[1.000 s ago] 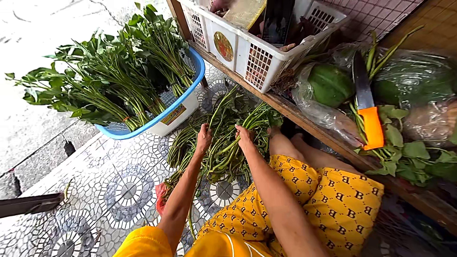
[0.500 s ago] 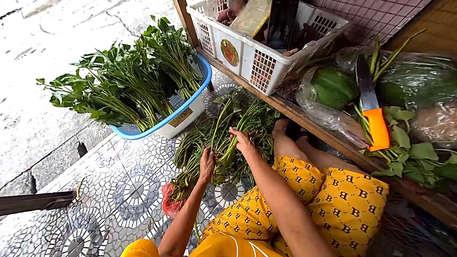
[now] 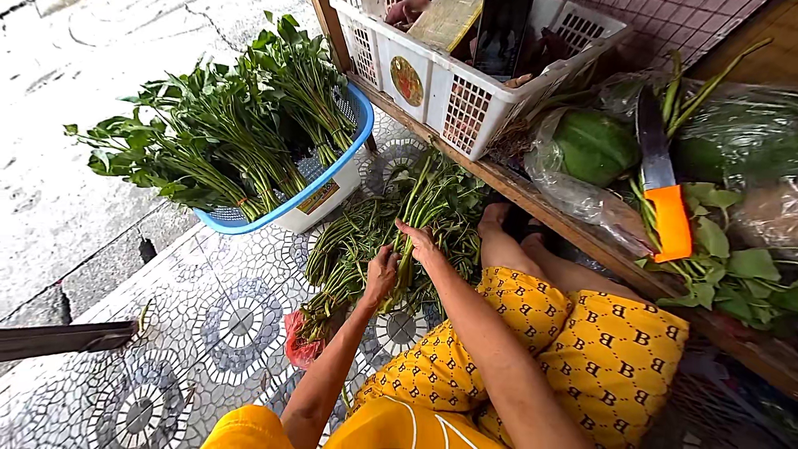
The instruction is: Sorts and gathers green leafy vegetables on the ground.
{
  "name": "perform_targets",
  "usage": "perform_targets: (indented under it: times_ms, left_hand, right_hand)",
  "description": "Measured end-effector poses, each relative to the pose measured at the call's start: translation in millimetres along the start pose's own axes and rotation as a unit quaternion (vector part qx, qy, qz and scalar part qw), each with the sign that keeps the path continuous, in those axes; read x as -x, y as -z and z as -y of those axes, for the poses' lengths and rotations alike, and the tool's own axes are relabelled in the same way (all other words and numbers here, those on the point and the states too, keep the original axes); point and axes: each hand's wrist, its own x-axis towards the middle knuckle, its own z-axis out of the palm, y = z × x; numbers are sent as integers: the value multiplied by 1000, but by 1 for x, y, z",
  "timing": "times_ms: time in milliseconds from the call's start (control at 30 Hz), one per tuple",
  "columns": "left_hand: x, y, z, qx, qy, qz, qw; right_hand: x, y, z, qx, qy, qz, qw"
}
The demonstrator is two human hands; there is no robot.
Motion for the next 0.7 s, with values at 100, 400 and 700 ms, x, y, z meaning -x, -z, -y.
perform_targets:
  times_ms: [100,400,700]
  left_hand:
    - [-21,-4,0,-10,-14,84,996]
    - [-128,-5,71,-292,156,72,941]
    - [-110,28,64,-176,154,12,972]
  right_hand:
    - [-7,11,0,16,-29,-44,998]
    - [-12,20,10,-46,-43,-125,990]
    - [-13,23,8,-75,-48,-172,981]
